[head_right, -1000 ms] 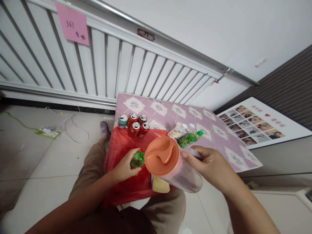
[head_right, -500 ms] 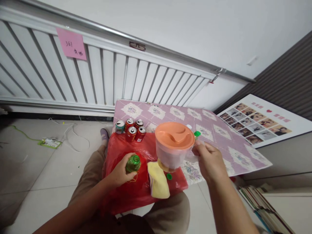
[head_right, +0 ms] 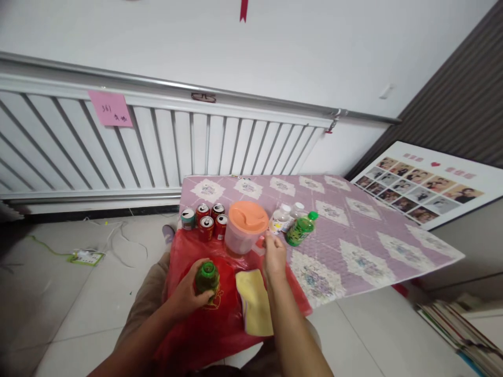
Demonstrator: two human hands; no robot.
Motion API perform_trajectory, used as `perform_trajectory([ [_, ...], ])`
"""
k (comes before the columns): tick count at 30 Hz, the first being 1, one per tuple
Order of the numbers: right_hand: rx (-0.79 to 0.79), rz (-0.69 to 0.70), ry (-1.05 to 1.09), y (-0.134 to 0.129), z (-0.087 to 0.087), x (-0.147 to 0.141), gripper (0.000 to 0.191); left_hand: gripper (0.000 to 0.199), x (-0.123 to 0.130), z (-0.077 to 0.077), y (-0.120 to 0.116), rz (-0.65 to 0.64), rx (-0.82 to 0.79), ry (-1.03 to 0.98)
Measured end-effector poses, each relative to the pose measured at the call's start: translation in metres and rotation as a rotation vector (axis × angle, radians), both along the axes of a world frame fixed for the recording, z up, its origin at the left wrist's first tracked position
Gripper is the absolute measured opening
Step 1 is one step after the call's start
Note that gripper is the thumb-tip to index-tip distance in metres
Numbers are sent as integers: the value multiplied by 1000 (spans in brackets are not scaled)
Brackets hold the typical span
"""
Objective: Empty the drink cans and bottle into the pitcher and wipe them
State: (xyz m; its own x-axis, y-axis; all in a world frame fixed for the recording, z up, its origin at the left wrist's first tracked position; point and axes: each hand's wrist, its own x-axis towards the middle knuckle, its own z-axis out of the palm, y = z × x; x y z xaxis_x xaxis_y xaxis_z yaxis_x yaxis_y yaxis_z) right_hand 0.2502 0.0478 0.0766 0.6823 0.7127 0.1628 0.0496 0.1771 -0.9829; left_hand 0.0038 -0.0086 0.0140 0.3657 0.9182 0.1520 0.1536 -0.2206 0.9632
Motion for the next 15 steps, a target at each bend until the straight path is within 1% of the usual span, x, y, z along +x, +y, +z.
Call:
perform_trajectory([
  [5,-22,-12,0,1,-30,-5,41,73,0,2,-1,17,-21,21],
  [8,-53,-7,-15,0,-43,-3,40,73,0,2,-3,20,-27,15],
  [11,-96,54,-48,-5,-48,2,43,72,1,2,-3,29,-30,15],
  [13,-127,116,-81,-11,-48,9,44,72,1,3,-4,35,-29,25],
  [15,-158,141,-113,-21,-48,21,47,71,1,3,-4,36,-26,32],
])
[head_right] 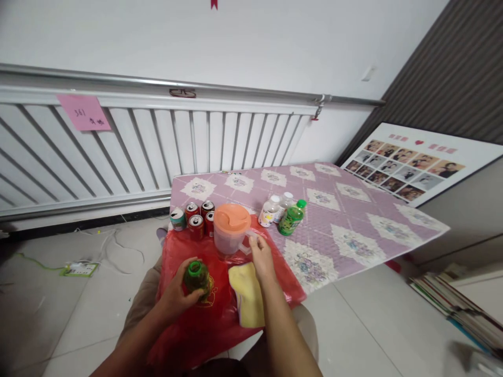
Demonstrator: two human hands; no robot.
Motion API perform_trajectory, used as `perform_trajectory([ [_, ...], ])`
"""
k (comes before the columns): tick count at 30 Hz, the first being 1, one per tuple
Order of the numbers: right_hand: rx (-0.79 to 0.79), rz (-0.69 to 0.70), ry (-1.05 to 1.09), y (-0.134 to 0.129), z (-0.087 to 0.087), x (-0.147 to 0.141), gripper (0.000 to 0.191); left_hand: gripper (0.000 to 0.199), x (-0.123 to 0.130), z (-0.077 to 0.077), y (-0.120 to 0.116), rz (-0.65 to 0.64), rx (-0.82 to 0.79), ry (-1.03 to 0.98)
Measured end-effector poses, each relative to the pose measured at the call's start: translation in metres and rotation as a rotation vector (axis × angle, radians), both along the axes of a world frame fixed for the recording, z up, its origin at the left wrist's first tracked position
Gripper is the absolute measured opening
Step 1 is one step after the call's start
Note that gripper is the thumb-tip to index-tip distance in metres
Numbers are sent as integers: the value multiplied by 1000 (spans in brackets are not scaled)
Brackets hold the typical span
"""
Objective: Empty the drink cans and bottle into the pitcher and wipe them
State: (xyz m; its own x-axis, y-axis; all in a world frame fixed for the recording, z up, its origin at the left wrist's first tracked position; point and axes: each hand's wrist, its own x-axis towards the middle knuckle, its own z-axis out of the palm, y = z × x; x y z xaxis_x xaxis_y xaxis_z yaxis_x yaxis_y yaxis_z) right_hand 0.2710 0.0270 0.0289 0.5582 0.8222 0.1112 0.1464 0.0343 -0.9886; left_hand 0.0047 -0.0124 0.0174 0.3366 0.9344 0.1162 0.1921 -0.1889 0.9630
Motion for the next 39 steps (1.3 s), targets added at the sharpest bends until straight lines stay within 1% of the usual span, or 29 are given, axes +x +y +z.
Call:
perform_trajectory([
  [2,-39,-39,-30,-15,-2,15,50,71,0,1,0,7,6,7],
  [4,-93,-114,-64,-34,-9,33,51,69,-1,1,0,24,17,21],
  [6,-158,-181,-112,-56,-19,48,49,68,-1,1,0,36,33,39],
  [8,-228,-221,-177,-77,-33,58,46,67,-2,-1,0,35,42,50],
  [11,-333,-224,-293,-101,-54,60,36,67,-2,-4,0,43,36,65],
  [14,-423,-189,-388,-110,-68,52,35,67,-3,-7,0,63,36,86],
  [18,-486,-114,-454,-107,-73,46,43,68,-4,-9,-1,65,37,103],
  [20,-496,-75,-465,-104,-73,47,40,68,-4,-9,-1,65,35,104],
  [22,-493,-51,-462,-102,-71,50,30,68,-3,-9,0,64,36,108],
  [24,-472,-49,-446,-102,-69,53,21,68,-3,-8,0,61,35,113],
  [26,-443,-75,-417,-102,-66,55,17,67,-2,-6,0,58,28,114],
  [28,-408,-111,-370,-104,-63,56,18,67,-2,-2,-1,57,14,112],
  [31,-346,-133,-286,-107,-56,52,27,66,0,4,-2,45,-8,103],
  [33,-291,-126,-207,-108,-46,43,33,67,0,5,-2,47,-14,91],
  [36,-195,-73,60,-106,-24,20,44,69,1,5,-2,55,-11,55],
  [38,-179,31,231,-103,-7,0,52,70,1,5,-1,48,-6,28],
  [39,-180,92,265,-101,1,-10,53,70,1,6,-1,41,-4,21],
])
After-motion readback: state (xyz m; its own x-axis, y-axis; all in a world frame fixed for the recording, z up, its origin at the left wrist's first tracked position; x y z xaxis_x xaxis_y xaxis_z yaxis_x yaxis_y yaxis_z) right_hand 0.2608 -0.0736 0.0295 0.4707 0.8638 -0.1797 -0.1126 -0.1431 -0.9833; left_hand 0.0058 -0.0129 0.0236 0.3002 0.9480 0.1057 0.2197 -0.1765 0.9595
